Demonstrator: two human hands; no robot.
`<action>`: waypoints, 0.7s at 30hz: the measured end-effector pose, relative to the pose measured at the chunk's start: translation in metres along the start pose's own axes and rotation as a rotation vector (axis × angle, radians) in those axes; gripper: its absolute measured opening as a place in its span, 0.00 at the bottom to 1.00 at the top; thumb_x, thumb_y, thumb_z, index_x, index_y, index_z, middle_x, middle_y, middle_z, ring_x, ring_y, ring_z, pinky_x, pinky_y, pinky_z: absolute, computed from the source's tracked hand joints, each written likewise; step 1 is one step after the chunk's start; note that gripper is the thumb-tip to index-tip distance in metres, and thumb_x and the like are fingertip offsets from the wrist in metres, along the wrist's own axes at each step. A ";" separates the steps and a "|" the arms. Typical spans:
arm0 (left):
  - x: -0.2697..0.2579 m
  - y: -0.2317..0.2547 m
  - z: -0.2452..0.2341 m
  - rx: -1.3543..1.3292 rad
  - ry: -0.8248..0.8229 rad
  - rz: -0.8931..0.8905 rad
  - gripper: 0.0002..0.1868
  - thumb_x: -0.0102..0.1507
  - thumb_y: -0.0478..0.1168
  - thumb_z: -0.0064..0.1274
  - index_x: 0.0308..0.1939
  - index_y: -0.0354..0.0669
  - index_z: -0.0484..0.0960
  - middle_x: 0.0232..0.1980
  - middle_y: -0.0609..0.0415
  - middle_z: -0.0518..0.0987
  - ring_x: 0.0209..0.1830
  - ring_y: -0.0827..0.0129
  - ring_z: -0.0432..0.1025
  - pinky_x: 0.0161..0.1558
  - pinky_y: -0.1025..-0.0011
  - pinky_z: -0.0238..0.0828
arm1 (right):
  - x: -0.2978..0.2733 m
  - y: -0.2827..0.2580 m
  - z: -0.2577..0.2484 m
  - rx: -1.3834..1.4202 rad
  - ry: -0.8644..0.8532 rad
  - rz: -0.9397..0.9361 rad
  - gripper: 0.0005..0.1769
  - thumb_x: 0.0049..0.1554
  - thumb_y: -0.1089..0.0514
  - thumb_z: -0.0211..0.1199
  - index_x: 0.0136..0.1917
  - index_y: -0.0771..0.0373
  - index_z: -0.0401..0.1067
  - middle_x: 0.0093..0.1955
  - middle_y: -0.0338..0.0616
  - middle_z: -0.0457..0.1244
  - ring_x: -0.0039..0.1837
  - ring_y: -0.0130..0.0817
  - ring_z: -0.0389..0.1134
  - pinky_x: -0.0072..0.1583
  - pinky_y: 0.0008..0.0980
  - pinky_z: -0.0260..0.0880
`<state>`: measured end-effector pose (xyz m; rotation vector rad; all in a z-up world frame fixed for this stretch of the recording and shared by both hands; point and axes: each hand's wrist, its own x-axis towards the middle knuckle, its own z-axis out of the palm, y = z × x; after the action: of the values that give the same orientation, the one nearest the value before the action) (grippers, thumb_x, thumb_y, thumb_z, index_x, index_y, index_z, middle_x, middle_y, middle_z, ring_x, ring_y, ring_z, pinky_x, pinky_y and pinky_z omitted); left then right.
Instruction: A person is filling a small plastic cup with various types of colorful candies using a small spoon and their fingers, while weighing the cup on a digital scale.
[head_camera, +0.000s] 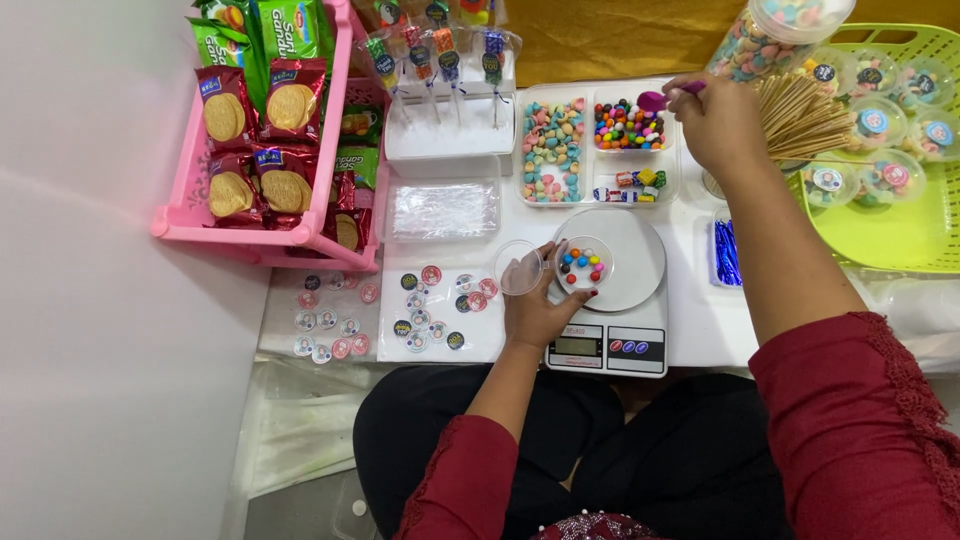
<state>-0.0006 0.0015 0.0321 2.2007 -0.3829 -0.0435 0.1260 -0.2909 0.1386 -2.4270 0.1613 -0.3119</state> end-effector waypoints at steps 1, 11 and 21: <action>0.000 -0.001 0.001 0.000 0.002 -0.001 0.40 0.57 0.67 0.56 0.70 0.59 0.73 0.73 0.61 0.69 0.73 0.60 0.63 0.77 0.49 0.39 | 0.000 0.002 0.000 0.000 -0.001 -0.002 0.13 0.71 0.60 0.56 0.62 0.66 0.78 0.49 0.53 0.72 0.53 0.43 0.74 0.54 0.42 0.72; -0.003 0.001 -0.003 -0.059 -0.001 -0.030 0.41 0.56 0.68 0.57 0.69 0.56 0.75 0.73 0.63 0.69 0.75 0.62 0.62 0.78 0.54 0.40 | -0.003 -0.001 0.011 -0.047 -0.078 0.144 0.13 0.71 0.59 0.56 0.61 0.62 0.79 0.50 0.49 0.72 0.51 0.43 0.71 0.50 0.43 0.68; 0.003 0.000 -0.006 -0.101 -0.071 -0.069 0.40 0.53 0.69 0.58 0.68 0.67 0.75 0.73 0.67 0.68 0.75 0.66 0.60 0.76 0.56 0.44 | -0.002 0.017 0.017 -0.154 -0.076 0.099 0.12 0.70 0.57 0.58 0.60 0.59 0.81 0.48 0.52 0.71 0.48 0.49 0.69 0.49 0.47 0.67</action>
<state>0.0029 0.0056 0.0360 2.1159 -0.3369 -0.1751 0.1279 -0.2929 0.1141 -2.5676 0.2800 -0.1670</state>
